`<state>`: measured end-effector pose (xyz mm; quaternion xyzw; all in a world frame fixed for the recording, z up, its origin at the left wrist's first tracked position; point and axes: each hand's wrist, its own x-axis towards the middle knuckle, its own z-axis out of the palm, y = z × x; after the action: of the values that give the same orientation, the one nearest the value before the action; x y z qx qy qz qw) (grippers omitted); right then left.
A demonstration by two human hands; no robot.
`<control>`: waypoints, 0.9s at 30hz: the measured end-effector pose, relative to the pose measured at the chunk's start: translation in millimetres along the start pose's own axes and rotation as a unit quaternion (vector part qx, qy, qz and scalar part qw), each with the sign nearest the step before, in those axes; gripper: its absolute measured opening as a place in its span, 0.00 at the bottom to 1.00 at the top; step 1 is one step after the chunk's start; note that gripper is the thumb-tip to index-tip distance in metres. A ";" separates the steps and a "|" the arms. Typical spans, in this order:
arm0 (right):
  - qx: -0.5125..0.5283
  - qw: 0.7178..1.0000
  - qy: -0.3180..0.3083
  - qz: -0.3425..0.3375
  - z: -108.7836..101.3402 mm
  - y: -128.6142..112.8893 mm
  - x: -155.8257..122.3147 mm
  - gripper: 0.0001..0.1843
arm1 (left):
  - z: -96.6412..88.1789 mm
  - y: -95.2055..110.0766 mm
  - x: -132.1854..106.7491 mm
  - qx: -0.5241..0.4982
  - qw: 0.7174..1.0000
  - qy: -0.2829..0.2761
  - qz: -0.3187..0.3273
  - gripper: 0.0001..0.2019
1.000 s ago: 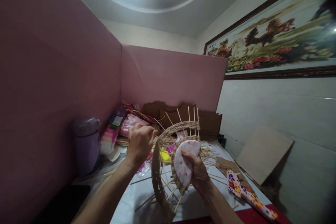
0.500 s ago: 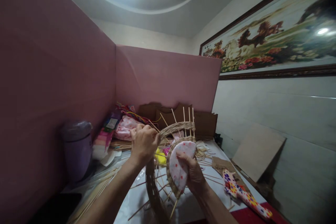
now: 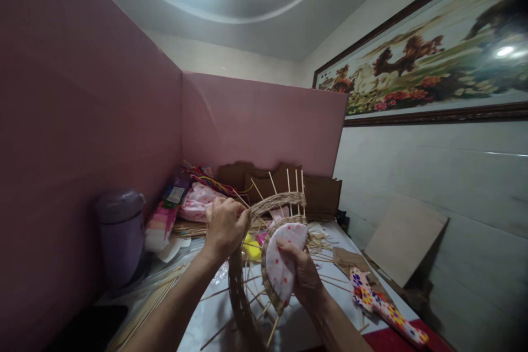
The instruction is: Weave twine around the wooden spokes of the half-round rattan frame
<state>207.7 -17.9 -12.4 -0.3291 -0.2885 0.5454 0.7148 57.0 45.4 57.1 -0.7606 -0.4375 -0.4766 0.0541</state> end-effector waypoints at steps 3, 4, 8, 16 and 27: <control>0.003 1.000 -0.001 -0.002 -0.3 0.3 0.1 0.13 | 0.6 0.4 -0.9 -0.005 1.000 -0.002 0.000 0.09; 0.005 1.000 -0.002 -0.001 -0.3 0.4 0.0 0.13 | 0.8 0.2 -1.1 -0.011 1.000 -0.002 0.001 0.08; 0.015 1.000 -0.001 0.000 0.8 0.2 -0.7 0.14 | -0.4 0.9 -0.1 -0.051 0.999 -0.004 0.006 0.06; 0.064 0.997 0.027 -0.031 7.3 -9.8 2.9 0.20 | -12.4 24.8 17.1 -0.013 0.999 -0.007 0.036 0.02; -0.109 0.987 -0.013 0.119 -0.4 32.1 5.8 0.30 | -12.7 13.2 17.6 0.046 0.990 0.016 0.130 0.06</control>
<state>190.4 -6.3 -37.5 -0.4298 -0.3143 0.5959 0.6012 60.7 41.9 81.9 -0.7999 -0.3556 -0.4570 0.1575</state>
